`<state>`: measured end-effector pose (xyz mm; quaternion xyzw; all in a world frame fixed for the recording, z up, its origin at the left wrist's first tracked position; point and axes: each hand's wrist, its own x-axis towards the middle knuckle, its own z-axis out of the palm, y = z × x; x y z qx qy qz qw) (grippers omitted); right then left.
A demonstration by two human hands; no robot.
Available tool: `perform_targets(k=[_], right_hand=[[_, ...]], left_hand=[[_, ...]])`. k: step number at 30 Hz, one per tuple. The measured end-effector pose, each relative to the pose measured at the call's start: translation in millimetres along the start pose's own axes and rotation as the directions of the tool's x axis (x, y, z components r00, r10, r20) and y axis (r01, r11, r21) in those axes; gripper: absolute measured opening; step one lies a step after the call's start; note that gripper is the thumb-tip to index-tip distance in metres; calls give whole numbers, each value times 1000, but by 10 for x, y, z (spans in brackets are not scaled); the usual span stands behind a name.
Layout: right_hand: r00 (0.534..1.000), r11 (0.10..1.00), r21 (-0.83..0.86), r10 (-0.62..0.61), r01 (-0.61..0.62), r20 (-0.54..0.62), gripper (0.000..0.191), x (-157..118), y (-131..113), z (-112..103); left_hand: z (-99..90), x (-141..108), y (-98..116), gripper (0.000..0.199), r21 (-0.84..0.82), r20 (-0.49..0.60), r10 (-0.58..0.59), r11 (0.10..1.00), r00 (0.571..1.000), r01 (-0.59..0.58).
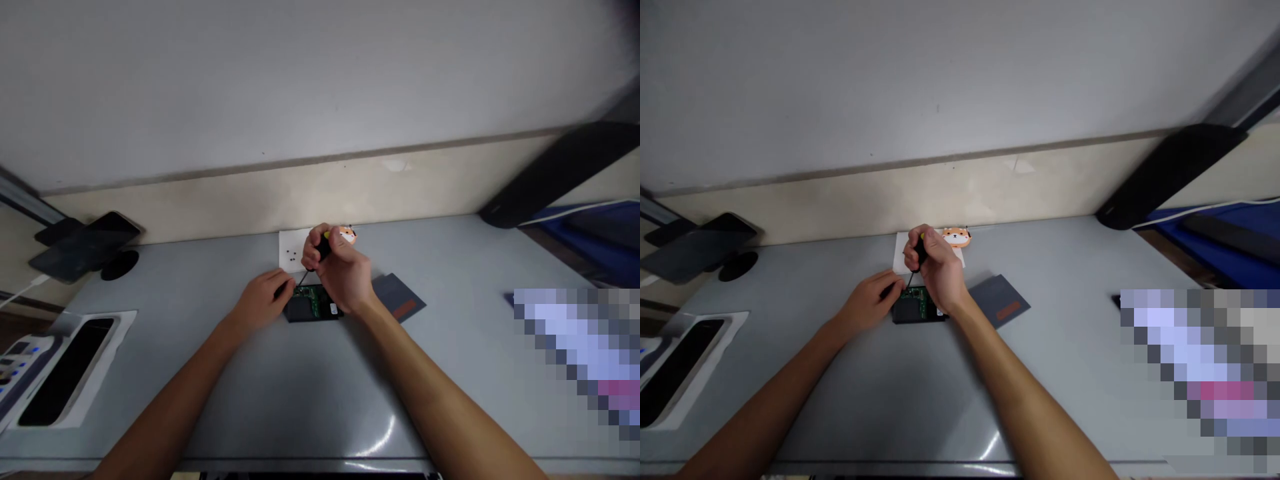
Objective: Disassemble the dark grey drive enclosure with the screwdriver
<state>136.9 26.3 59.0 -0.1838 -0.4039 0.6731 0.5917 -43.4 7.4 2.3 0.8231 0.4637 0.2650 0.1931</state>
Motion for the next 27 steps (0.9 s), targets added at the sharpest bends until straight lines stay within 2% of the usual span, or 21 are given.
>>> perform_targets(k=[9, 19, 27], right_hand=[[1000, 1000, -9, -23, 23, 1, 29, 5, 1, -18], [998, 1000, 17, -4, 3, 63, 29, -20, -4, 15], [998, 999, -42, -5, 8, 66, 30, -10, -12, 4]], left_hand=[[11, 1, -11, 27, -30, -3, 10, 999, 1000, -10], [-1, -2, 7, 26, -22, 4, -3, 1000, 1000, 3], [22, -10, -29, 25, -12, 6, 2, 1000, 1000, -2]])
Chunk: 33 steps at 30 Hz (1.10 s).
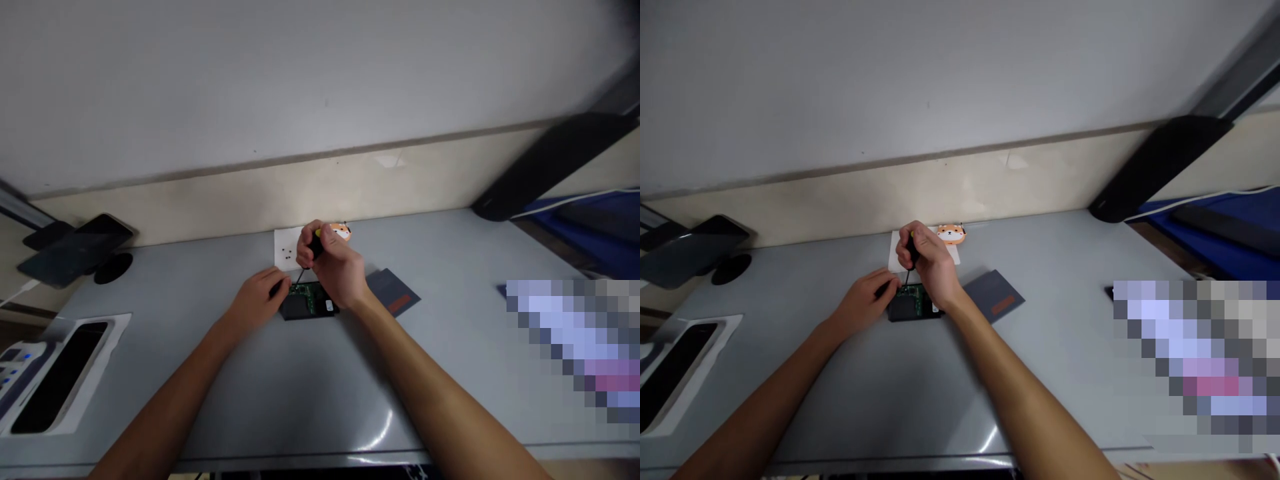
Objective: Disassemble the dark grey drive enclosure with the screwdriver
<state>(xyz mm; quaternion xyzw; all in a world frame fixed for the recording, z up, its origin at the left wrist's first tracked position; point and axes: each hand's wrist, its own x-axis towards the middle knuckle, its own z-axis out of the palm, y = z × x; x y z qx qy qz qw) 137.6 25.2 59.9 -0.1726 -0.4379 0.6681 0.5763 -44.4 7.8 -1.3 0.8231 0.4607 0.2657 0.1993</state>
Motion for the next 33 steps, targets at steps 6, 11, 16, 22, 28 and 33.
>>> perform_targets(k=[6, 11, 16, 22, 28, 33], right_hand=[[1000, 1000, 15, -7, 6, 8, 30, -15, 35, 24], [1000, 999, -36, 18, -18, 1, 32, -16, 31, 17], [1000, 1000, 3, -6, 6, 21, 29, -10, 31, 2], [1000, 999, -37, -9, 10, 26, 28, -26, 25, 4], [1000, 997, -71, -12, 13, 18, 30, -21, 31, 10], [1000, 992, -122, -21, 24, 24, 30, -38, 29, 29]], left_hand=[[-9, 4, 8, 27, -6, 2, -6, 1000, 1000, 6], [-11, 6, 14, 28, -16, -10, -4, 1000, 1000, 4], [-15, 7, 27, 28, -9, -10, -17, 1000, 1000, 17], [-20, 7, 24, 26, -18, -2, -16, 1000, 1000, 16], [-20, 3, 34, 26, -15, -3, -30, 999, 1000, 30], [-22, 1, 32, 28, -16, -5, -33, 999, 999, 33]])
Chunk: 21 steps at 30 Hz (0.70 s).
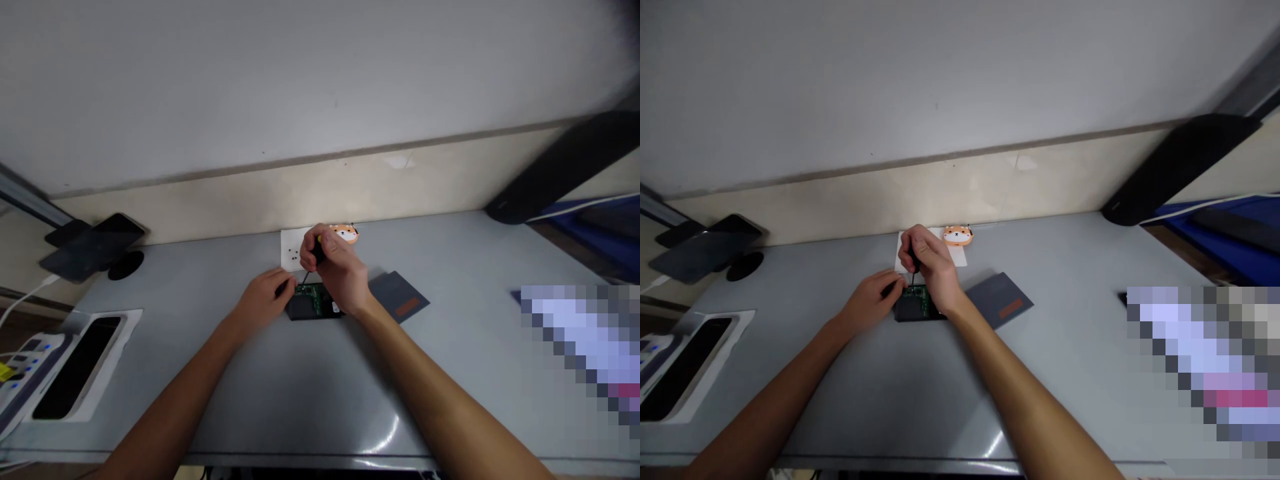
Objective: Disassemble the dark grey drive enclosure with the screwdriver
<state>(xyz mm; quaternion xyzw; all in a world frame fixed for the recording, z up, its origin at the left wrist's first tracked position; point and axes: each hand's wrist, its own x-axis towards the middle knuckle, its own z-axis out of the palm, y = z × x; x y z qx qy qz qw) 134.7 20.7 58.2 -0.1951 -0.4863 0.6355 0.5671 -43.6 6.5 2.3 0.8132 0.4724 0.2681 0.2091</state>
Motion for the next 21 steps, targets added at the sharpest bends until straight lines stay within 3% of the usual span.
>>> perform_targets(k=[4, 11, 21], right_hand=[[1000, 1000, -30, -1, 1, -5, 30, -10, 14, 1], [1000, 997, 71, 10, -9, -6, 29, -10, 31, -1], [999, 1000, 32, 1, 0, -45, 32, 18, 2, -36]], left_hand=[[-2, 7, 3, 27, -11, 12, 7, 1000, 1000, -7], [12, -2, -13, 27, 14, -2, 1, 1000, 1000, -1], [-2, 6, -1, 27, 10, 1, 10, 1000, 1000, -10]])
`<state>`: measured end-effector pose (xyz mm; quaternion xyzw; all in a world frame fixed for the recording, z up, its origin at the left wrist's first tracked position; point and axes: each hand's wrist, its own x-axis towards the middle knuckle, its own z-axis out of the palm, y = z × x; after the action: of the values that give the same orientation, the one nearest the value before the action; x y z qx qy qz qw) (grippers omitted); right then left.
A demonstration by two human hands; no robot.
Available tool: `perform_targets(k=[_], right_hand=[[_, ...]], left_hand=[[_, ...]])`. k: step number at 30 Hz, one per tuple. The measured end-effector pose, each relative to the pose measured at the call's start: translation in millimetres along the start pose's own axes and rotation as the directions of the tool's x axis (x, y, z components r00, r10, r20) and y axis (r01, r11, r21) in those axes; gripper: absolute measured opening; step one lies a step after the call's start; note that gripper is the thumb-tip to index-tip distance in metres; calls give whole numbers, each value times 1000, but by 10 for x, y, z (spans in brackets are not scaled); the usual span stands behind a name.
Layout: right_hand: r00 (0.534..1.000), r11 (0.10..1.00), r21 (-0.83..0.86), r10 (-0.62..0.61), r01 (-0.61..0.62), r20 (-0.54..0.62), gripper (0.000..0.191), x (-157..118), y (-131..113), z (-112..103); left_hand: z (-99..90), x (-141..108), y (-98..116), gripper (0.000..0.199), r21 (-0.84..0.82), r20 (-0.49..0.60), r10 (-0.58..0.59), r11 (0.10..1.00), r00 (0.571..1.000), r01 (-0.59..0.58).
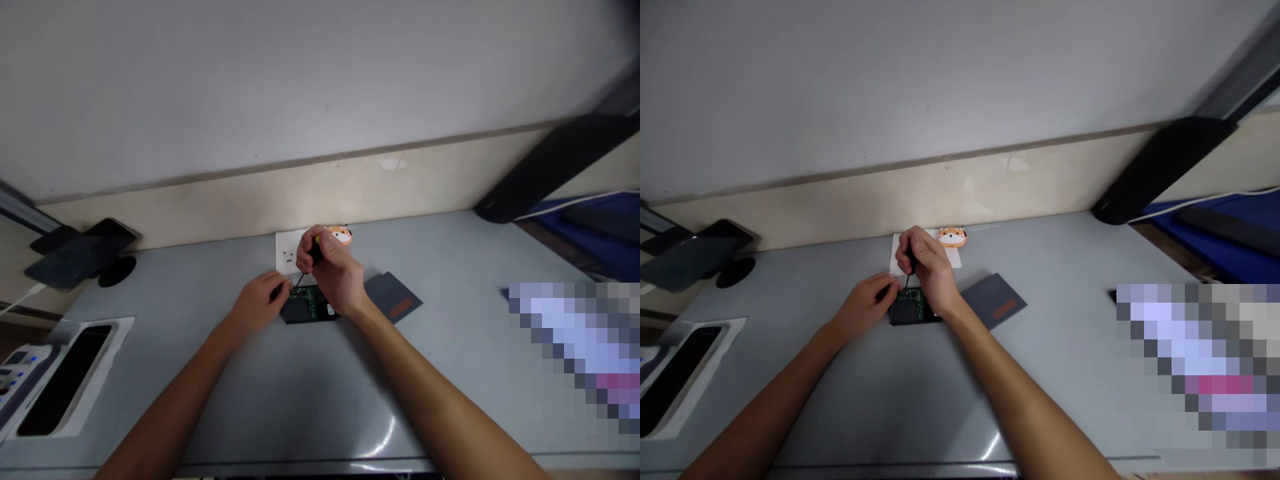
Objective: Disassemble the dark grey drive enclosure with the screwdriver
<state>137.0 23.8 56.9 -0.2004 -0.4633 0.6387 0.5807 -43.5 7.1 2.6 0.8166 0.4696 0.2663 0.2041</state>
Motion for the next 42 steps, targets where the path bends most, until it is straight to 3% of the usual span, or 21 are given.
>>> perform_targets(k=[9, 16, 24, 29, 33, 37, 40, 42], right_hand=[[1000, 998, 54, -17, 17, -6, 31, -3, -24, 34], [997, 988, 150, -30, 40, -69, 31, 2, -105, 17], [984, 979, 158, -105, 128, -145, 32, 63, -245, -75], [916, 966, 45, -226, 254, -330, 31, 91, -455, -190], [825, 913, -181, -407, 365, -392, 30, 102, -467, -299], [718, 813, -420, -565, 403, -407, 30, 131, -383, -430], [692, 786, -506, -586, 356, -422, 28, 153, -321, -516], [687, 769, -549, -593, 328, -420, 27, 161, -290, -559]], left_hand=[[-10, -11, 18, 27, 11, -1, 1, 1000, 1000, -1], [-6, -10, 85, 9, -76, -73, 52, 995, 996, -58], [15, 10, 17, 10, -96, -115, 104, 989, 988, -115], [-1, -18, 74, 9, 71, -230, 275, 962, 934, -265], [0, 40, 174, 10, 179, -319, 298, 951, 900, -251], [5, 320, 263, 16, 289, -151, 223, 941, 963, -173], [14, 610, 307, 23, 395, 5, 75, 916, 997, -71], [33, 773, 316, 23, 409, 57, 58, 909, 997, -76]])
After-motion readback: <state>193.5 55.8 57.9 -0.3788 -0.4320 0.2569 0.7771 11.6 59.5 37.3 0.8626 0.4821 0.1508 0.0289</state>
